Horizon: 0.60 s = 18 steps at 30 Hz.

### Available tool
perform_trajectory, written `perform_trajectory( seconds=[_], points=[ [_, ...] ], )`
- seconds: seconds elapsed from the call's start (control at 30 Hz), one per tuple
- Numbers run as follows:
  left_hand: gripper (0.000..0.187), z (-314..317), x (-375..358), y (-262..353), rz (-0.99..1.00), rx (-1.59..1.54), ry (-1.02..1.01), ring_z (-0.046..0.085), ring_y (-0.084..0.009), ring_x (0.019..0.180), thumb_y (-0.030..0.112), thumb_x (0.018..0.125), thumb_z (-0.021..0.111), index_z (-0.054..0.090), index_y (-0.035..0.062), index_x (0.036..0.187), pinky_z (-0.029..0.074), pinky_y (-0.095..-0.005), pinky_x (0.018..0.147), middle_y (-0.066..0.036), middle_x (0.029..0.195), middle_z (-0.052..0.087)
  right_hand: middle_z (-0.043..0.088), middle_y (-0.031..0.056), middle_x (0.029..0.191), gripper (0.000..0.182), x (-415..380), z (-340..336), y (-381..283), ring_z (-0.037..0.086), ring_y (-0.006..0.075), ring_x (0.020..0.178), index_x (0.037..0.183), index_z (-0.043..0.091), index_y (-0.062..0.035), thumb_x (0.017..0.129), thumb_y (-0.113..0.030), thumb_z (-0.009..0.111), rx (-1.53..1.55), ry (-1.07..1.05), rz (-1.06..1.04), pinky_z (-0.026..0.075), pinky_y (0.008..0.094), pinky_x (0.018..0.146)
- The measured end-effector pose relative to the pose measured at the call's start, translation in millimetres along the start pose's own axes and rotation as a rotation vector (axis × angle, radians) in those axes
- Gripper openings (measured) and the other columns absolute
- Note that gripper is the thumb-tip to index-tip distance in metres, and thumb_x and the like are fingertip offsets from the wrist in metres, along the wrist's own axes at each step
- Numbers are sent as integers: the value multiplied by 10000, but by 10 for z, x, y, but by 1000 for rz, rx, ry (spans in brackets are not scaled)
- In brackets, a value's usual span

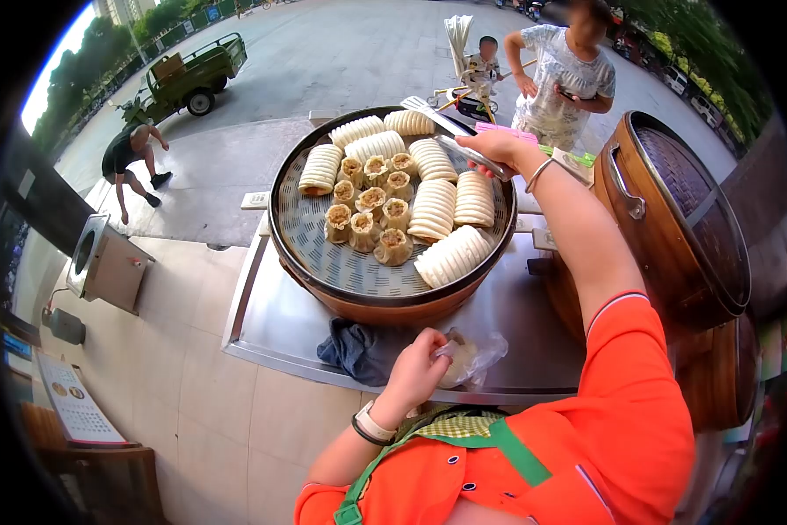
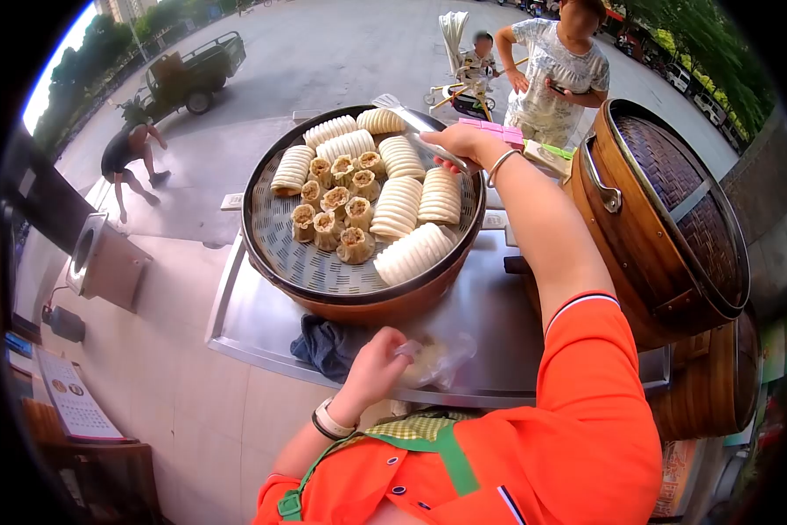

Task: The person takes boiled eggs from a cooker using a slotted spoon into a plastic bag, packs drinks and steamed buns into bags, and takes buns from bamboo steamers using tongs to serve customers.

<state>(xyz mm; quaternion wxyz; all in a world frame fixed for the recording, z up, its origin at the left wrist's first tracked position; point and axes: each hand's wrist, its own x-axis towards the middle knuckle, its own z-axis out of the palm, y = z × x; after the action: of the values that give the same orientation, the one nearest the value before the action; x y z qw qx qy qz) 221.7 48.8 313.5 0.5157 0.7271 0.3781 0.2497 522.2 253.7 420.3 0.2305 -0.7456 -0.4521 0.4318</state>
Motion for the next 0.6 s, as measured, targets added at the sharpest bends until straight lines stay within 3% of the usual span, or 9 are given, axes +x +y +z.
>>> perform_trajectory(
  seconds=[0.07, 0.17, 0.23, 0.33, 0.37, 0.4, 0.47, 0.5, 0.6],
  points=[
    [201, 1, 28, 9, -41, -40, -43, 580, -164, 669, 127, 794, 583, 501, -6, 921, 454, -280, 618, -110, 745, 593, 532, 47, 652, 397, 24, 82, 13, 470, 114, 434, 878, 530, 5, 840, -388, 563, -38, 48, -132, 410, 270, 366],
    [182, -28, 85, -28, -107, -114, -103, 571, -123, 663, 134, 825, 562, 493, -7, 918, 448, -251, 592, -83, 761, 605, 515, 44, 630, 353, -191, 57, 129, 459, 112, 424, 874, 520, 3, 857, -349, 548, 48, 166, -271, 400, 272, 358],
    [142, -23, 138, -84, -147, -508, -112, 524, -85, 611, 123, 848, 542, 491, 5, 908, 435, -214, 557, -63, 809, 616, 488, 20, 595, 297, -725, 25, 163, 440, 85, 412, 823, 497, -23, 891, -312, 512, 216, 224, -383, 374, 258, 347],
    [106, -44, 212, -106, -108, -639, -99, 493, -59, 574, 128, 884, 495, 482, 22, 882, 416, -191, 556, -113, 956, 611, 475, -13, 602, 292, -1632, 82, 511, 433, 55, 419, 807, 501, -51, 889, -329, 533, 223, 256, -432, 356, 214, 357],
    [105, -29, 206, -112, -70, -695, -65, 493, -54, 568, 130, 897, 478, 478, 28, 870, 410, -186, 556, -128, 1008, 604, 482, -18, 623, 281, -1949, 129, 694, 422, 35, 424, 890, 538, -26, 884, -307, 547, 147, 257, -460, 346, 205, 374],
    [105, -21, 194, -116, -56, -727, -61, 494, -55, 563, 130, 903, 466, 475, 34, 860, 405, -181, 556, -132, 1029, 598, 540, 34, 694, 311, -2355, 193, 781, 508, 112, 507, 1038, 547, -4, 870, -265, 566, -39, 311, -413, 406, 243, 466],
    [112, -48, 231, -58, -27, -737, -62, 497, -58, 552, 135, 912, 451, 472, 40, 856, 400, -177, 553, -142, 1060, 589, 577, 106, 799, 372, -2801, 367, 1235, 571, 228, 673, 1148, 519, -13, 852, -227, 583, -424, 523, -706, 443, 295, 595],
    [115, -44, 219, -30, -24, -717, -73, 497, -60, 546, 140, 914, 448, 472, 41, 861, 399, -177, 550, -148, 1070, 585, 573, 148, 879, 387, -3076, 422, 1344, 560, 315, 808, 1146, 511, -26, 821, -212, 610, -475, 487, -566, 450, 344, 676],
    [111, 20, 254, -2, -43, -713, -37, 491, -62, 533, 128, 919, 437, 469, 33, 873, 403, -180, 536, -150, 1105, 571, 559, 95, 806, 425, -3480, 351, 1495, 572, 283, 703, 1131, 490, -80, 768, -236, 645, -930, 320, -374, 455, 357, 593]
  ],
)
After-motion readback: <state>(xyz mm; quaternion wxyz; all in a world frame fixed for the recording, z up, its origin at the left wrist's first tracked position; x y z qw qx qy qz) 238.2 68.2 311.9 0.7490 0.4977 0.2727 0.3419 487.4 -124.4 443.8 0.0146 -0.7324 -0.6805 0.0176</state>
